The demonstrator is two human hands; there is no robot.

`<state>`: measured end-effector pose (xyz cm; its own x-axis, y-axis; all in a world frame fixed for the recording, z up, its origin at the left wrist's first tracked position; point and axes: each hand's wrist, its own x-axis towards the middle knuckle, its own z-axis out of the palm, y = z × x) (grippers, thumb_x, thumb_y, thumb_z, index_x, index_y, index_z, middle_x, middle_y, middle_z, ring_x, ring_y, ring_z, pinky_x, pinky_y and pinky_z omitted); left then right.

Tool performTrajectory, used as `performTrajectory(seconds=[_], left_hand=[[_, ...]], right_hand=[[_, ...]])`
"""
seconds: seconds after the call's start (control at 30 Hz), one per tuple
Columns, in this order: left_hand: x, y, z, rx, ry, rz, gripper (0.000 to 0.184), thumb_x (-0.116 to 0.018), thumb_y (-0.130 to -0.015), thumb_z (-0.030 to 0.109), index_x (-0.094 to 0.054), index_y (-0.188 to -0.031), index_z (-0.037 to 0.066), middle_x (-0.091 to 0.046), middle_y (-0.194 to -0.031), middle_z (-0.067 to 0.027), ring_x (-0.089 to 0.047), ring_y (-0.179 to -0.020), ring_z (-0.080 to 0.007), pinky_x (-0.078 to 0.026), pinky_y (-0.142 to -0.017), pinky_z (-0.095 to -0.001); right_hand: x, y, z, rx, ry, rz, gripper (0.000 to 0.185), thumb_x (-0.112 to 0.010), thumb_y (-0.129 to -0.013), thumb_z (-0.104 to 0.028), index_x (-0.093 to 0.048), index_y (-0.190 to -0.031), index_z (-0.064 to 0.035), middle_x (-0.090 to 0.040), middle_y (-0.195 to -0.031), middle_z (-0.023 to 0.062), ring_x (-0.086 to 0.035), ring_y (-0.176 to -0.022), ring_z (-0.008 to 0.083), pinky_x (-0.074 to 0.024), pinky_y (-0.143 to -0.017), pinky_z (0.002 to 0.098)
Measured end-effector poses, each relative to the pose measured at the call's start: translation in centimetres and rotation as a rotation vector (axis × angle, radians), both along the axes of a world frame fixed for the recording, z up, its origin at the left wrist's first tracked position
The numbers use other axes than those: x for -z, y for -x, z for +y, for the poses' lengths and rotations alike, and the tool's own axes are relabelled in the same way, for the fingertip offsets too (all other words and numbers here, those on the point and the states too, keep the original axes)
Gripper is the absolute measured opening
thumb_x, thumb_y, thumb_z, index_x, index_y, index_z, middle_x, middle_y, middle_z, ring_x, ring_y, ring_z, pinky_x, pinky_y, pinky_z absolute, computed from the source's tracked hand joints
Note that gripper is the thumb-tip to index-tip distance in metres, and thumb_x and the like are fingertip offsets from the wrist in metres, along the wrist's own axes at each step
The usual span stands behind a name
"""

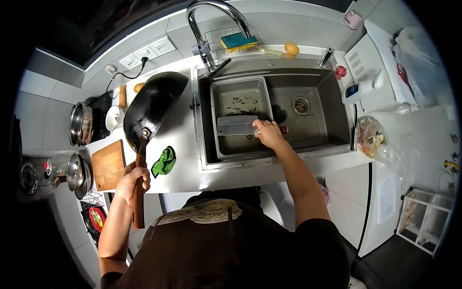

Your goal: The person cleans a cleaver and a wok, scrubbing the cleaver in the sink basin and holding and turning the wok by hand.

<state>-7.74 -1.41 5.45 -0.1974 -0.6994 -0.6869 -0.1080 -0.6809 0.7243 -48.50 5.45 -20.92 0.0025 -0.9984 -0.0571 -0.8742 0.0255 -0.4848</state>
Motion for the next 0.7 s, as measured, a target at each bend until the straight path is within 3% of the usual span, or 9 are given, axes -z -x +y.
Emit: performTrajectory(seconds=[0.1, 0.33, 0.43, 0.7], left_hand=[[1.6, 1.6, 0.8, 0.042, 0.064, -0.022, 0.018, -0.057, -0.077, 0.004, -0.049, -0.092, -0.002, -0.055, -0.064, -0.0068, -0.052, -0.046, -0.0148, -0.044, -0.043, -0.0250], [4.5, 4.0, 3.3, -0.041, 0.124, -0.067, 0.025, -0.055, -0.076, 0.002, -0.046, -0.099, -0.003, -0.053, -0.063, -0.0073, -0.050, -0.044, -0.0136, -0.044, -0.041, -0.0225], [5.8, 4.5, 4.2, -0.054, 0.159, -0.071, 0.023, -0.053, -0.077, 0.001, -0.045, -0.098, -0.002, -0.053, -0.064, -0.0077, -0.050, -0.045, -0.0142, -0.044, -0.042, -0.0231], [7.0, 6.1, 4.8, -0.100, 0.181, -0.053, 0.028, -0.055, -0.077, 0.001, -0.045, -0.104, -0.002, -0.053, -0.065, -0.0076, -0.052, -0.046, -0.0148, -0.044, -0.042, -0.0239]], right_hand=[[0.2, 1.1, -0.7, -0.034, -0.037, -0.042, 0.038, -0.069, -0.081, -0.015, -0.046, -0.111, -0.0142, -0.062, -0.107, 0.0065, -0.056, -0.106, 0.0270, -0.0372, -0.089, 0.0401], [1.2, 1.4, -1.4, -0.128, -0.065, -0.109, 0.039, -0.070, -0.080, -0.015, -0.046, -0.111, -0.0135, -0.062, -0.106, 0.0076, -0.056, -0.106, 0.0280, -0.0383, -0.093, 0.0448], [2.3, 1.1, -0.7, -0.171, -0.039, -0.125, 0.040, -0.070, -0.080, -0.017, -0.046, -0.112, -0.0139, -0.062, -0.103, 0.0095, -0.056, -0.102, 0.0298, -0.0391, -0.091, 0.0447], [2.5, -0.4, 0.8, -0.175, 0.013, -0.212, 0.042, -0.075, -0.070, -0.008, -0.048, -0.102, -0.0081, -0.063, -0.087, 0.0126, -0.058, -0.088, 0.0328, -0.0433, -0.079, 0.0453]])
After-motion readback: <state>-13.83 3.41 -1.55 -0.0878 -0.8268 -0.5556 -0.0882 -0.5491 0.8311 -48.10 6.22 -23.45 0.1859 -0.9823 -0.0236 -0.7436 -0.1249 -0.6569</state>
